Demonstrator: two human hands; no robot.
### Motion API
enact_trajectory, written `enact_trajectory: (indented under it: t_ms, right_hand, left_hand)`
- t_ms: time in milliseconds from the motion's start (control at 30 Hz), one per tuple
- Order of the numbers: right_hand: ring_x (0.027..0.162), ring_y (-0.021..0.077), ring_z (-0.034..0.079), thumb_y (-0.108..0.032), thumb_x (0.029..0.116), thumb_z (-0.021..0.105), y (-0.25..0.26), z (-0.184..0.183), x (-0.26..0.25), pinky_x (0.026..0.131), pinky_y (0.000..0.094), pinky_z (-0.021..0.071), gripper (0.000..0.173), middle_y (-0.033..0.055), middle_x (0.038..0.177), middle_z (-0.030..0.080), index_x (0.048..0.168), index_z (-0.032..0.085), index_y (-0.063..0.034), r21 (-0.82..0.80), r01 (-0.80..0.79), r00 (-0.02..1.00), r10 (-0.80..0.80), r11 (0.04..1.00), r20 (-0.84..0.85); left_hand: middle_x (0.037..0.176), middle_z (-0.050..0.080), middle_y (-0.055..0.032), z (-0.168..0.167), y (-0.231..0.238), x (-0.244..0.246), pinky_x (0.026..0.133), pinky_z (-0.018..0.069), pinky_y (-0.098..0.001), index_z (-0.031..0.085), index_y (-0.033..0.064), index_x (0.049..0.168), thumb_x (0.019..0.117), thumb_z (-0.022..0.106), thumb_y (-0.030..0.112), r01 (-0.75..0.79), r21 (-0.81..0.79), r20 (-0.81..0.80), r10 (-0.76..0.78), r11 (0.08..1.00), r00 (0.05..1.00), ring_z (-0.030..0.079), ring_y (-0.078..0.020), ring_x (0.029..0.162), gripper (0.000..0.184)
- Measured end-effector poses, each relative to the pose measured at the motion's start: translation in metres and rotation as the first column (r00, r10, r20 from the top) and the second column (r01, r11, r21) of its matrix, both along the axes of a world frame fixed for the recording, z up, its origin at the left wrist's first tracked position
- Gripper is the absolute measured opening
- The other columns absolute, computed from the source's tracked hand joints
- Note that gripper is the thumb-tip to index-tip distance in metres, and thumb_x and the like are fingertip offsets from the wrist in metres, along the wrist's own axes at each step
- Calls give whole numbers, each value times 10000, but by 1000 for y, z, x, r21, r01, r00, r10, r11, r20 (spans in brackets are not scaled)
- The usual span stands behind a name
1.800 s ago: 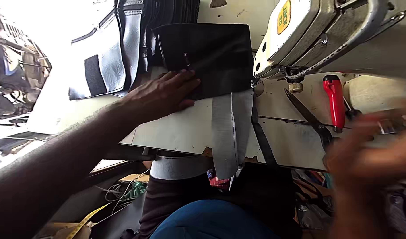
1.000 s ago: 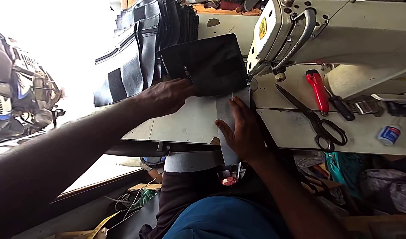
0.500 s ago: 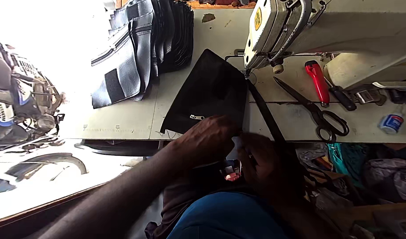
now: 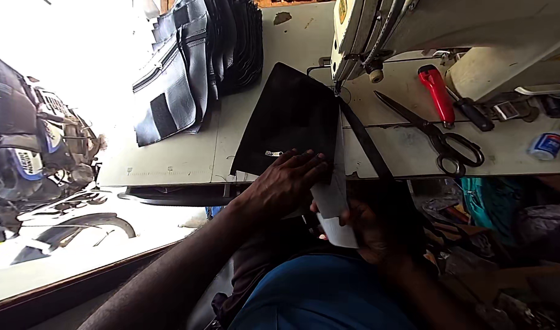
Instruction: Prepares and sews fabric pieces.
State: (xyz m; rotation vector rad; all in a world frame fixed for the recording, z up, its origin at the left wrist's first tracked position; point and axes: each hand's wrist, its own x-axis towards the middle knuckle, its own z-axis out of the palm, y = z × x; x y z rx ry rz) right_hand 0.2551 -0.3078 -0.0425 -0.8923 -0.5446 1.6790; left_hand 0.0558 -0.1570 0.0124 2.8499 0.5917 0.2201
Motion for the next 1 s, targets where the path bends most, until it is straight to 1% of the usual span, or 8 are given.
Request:
enact_trajectory:
  t_ms: [100,200,300,367,533,700,800,1000]
  right_hand:
    - [959,298,726,-696,959,510,3,10,2,885,484,605,676,187,1099,712,1212,667,-89,-184,-55,931,-16,981,-364]
    - [810,275,721,-529,1051,480,4,3,4,786,447,623,480,173,983,706,1236,647,-119,-303,-103,879,-56,947,-474]
    - [816,246,726,-329,1024,604,3,2,4,783,418,624,275,166,963,714,1194,662,-121,-322,-39,924,-89,946,-372]
    - [961,243,727,-269,982,678,5,2,3,877,437,610,287,161,1092,721,1229,687,-124,-289,-7,940,-92,957,-327]
    - [958,250,731,-85,879,731,15,11,-10,870,446,614,330,177,1086,719,1198,644,-71,-344,69,961,-155,936,-229]
    - [855,232,721,-44,870,780,17,17,-28,804,427,619,319,167,981,723,1170,675,-63,-419,119,984,-162,900,-68]
    - [542,121,579,24,830,765,15,20,-30,563,284,553,234,87,664,595,1012,644,-58,-390,139,982,-179,910,-68]
    - [520,144,589,109,809,731,12,25,-29,534,296,572,262,130,720,634,1013,641,-28,-393,178,978,-207,902,-34]
  left_hand:
    - [1518,564,-58,0,0,3,1187,404,-491,614,113,1411,1019,474,82,-16,0,7,16,1000,1000,509,-259,1426,417]
    - [1508,572,-64,1,-1,6,1181,412,-490,625,119,1394,1019,491,92,-21,9,16,21,1000,1000,517,-263,1418,399]
    - [1498,582,-60,4,-2,7,1175,418,-490,624,126,1391,1013,501,91,-28,2,11,28,1000,1000,526,-262,1411,400]
    - [1498,583,-55,8,-3,7,1174,417,-480,623,126,1392,1016,495,100,-31,-3,-2,31,1000,1000,528,-255,1408,398]
    - [1469,607,-83,17,-6,14,1126,456,-484,629,102,1379,992,502,93,-18,55,-7,18,998,1000,568,-273,1368,408]
    - [1390,644,-149,22,-26,36,1090,448,-571,616,43,1362,1046,426,114,-40,206,-145,70,978,987,612,-331,1290,375]
    - [1333,652,-214,13,-38,48,1039,498,-528,621,-14,1314,1055,406,125,-40,249,-198,91,968,976,615,-374,1268,365]
    - [1324,647,-230,11,-44,57,963,528,-496,608,-25,1319,1068,389,151,-25,260,-212,82,965,974,623,-369,1243,377]
